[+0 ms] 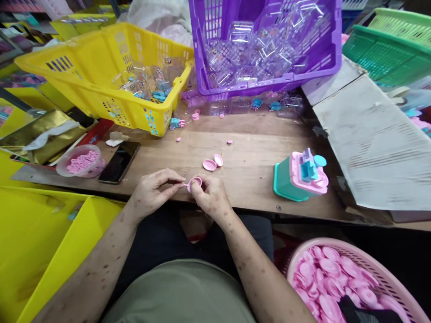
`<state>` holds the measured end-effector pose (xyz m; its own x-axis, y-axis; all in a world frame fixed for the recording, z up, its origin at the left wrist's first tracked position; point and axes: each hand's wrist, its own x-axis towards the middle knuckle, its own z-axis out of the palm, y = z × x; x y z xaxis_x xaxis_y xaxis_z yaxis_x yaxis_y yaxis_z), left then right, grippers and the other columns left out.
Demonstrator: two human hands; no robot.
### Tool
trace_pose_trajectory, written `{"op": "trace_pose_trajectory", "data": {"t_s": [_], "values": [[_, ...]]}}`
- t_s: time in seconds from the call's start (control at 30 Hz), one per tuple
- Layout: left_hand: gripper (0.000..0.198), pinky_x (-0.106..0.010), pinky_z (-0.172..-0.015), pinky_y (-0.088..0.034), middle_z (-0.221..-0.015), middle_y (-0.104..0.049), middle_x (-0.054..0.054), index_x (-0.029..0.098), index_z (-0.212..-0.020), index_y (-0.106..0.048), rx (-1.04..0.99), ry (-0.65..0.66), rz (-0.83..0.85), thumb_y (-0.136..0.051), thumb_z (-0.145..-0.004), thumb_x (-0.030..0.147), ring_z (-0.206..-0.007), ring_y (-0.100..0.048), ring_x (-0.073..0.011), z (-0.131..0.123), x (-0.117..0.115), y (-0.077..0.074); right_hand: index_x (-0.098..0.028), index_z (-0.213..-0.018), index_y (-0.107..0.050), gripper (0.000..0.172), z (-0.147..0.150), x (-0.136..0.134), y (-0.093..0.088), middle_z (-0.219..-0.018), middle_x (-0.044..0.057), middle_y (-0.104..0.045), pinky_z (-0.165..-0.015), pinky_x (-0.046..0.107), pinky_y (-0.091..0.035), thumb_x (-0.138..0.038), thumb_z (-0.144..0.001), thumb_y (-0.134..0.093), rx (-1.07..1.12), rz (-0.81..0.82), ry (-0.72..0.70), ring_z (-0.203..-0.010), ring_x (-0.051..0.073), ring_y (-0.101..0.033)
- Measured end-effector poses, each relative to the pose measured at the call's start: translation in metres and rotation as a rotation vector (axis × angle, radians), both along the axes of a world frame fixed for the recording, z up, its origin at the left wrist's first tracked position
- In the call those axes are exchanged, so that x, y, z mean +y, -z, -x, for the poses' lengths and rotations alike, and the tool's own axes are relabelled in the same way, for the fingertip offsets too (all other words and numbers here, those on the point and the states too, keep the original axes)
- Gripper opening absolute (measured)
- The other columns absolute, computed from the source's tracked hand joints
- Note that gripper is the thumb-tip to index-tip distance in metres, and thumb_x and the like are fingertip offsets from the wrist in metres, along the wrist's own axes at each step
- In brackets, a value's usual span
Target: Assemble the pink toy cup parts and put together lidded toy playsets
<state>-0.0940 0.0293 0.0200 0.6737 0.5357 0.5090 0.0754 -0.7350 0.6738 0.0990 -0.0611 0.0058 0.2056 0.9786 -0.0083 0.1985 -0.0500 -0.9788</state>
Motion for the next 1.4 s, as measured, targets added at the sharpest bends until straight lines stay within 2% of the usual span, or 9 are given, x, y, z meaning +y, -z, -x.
{"op": "trace_pose_trajectory", "data": {"t_s": [0.37,0.57,0.83,1.03,1.13,1.2,1.27,1.33,1.4], "values": [[0.011,-0.027,-0.093,-0.064,-0.106,-0.083,-0.004,0.02,-0.116,-0.078,0.004,0.035,-0.084,-0.076,-0.107,0.014,-0.098,-0.081,-0.0159,-0.002,0.001,-0.004,-0.023,-0.076,-0.066,0.025,-0.002,0.001,-0.002,-0.053,-0.004,-0.056,-0.049,0.027,-0.035,-0.04,-0.093,-0.06,0.048,0.02,-0.016,-0.048,0.013,-0.047],[0.012,-0.027,-0.093,-0.065,-0.106,-0.083,-0.004,0.02,-0.115,-0.078,0.021,0.047,-0.1,-0.078,-0.105,0.013,-0.097,-0.081,-0.0159,-0.001,0.005,-0.008,-0.023,-0.077,-0.068,0.023,-0.004,0.001,-0.002,-0.054,-0.002,-0.058,-0.052,0.026,-0.039,-0.038,-0.092,-0.059,0.039,0.009,-0.004,-0.054,0.015,-0.053],[0.017,-0.026,-0.091,-0.063,-0.105,-0.082,-0.004,0.02,-0.116,-0.076,0.097,0.127,-0.149,-0.068,-0.107,0.007,-0.097,-0.08,-0.0158,-0.006,0.007,-0.005,-0.023,-0.072,-0.062,0.026,-0.006,0.003,-0.002,-0.051,-0.005,-0.056,-0.045,0.024,-0.037,-0.041,-0.09,-0.059,0.164,0.069,-0.044,-0.04,0.01,-0.047],[0.008,-0.025,-0.081,-0.061,-0.095,-0.079,-0.002,0.02,-0.109,-0.075,0.022,0.151,-0.088,-0.07,-0.107,0.014,-0.085,-0.077,-0.0147,-0.009,0.02,0.001,-0.024,-0.075,-0.061,0.037,-0.005,0.01,-0.007,-0.058,-0.002,-0.059,-0.039,0.025,-0.038,-0.058,-0.09,-0.064,0.219,0.138,-0.039,-0.039,0.013,-0.052],[0.005,-0.029,-0.087,-0.062,-0.1,-0.08,-0.004,0.02,-0.108,-0.075,0.088,0.028,-0.079,-0.07,-0.109,0.018,-0.092,-0.078,-0.018,-0.008,0.025,0.006,-0.023,-0.086,-0.071,0.048,-0.018,0.009,-0.013,-0.069,0.004,-0.068,-0.05,0.032,-0.051,-0.067,-0.097,-0.057,0.005,0.062,0.018,-0.054,0.021,-0.066],[0.006,-0.033,-0.089,-0.062,-0.102,-0.082,-0.006,0.02,-0.109,-0.077,0.176,-0.095,-0.081,-0.071,-0.109,0.021,-0.094,-0.079,-0.0209,-0.007,0.027,0.006,-0.023,-0.099,-0.077,0.046,-0.035,0.005,-0.013,-0.09,0.012,-0.077,-0.071,0.041,-0.062,-0.062,-0.102,-0.053,-0.252,-0.08,0.187,-0.081,0.029,-0.076],[0.008,-0.035,-0.09,-0.063,-0.106,-0.083,-0.009,0.018,-0.112,-0.078,0.269,-0.173,-0.115,-0.075,-0.107,0.024,-0.098,-0.08,-0.0242,-0.002,0.033,0.002,-0.025,-0.116,-0.079,0.039,-0.056,0.007,-0.006,-0.115,0.017,-0.079,-0.094,0.053,-0.062,-0.056,-0.097,-0.064,-0.577,-0.149,0.285,-0.111,0.038,-0.076],[0.024,-0.041,-0.102,-0.063,-0.117,-0.082,-0.014,0.015,-0.123,-0.078,0.315,-0.263,-0.193,-0.08,-0.106,0.032,-0.112,-0.079,-0.0289,0.012,0.045,-0.01,-0.026,-0.128,-0.078,0.045,-0.075,0.015,0.009,-0.127,0.021,-0.078,-0.101,0.061,-0.059,-0.05,-0.092,-0.065,-0.77,-0.146,0.213,-0.121,0.044,-0.073],[0.03,-0.042,-0.112,-0.06,-0.126,-0.08,-0.015,0.016,-0.129,-0.077,0.345,-0.441,-0.237,-0.074,-0.11,0.038,-0.121,-0.076,-0.0293,0.04,0.058,-0.032,-0.029,-0.135,-0.077,0.049,-0.088,0.023,0.022,-0.125,0.02,-0.081,-0.093,0.059,-0.061,-0.048,-0.093,-0.06,-0.837,-0.069,0.198,-0.116,0.043,-0.075]]}}
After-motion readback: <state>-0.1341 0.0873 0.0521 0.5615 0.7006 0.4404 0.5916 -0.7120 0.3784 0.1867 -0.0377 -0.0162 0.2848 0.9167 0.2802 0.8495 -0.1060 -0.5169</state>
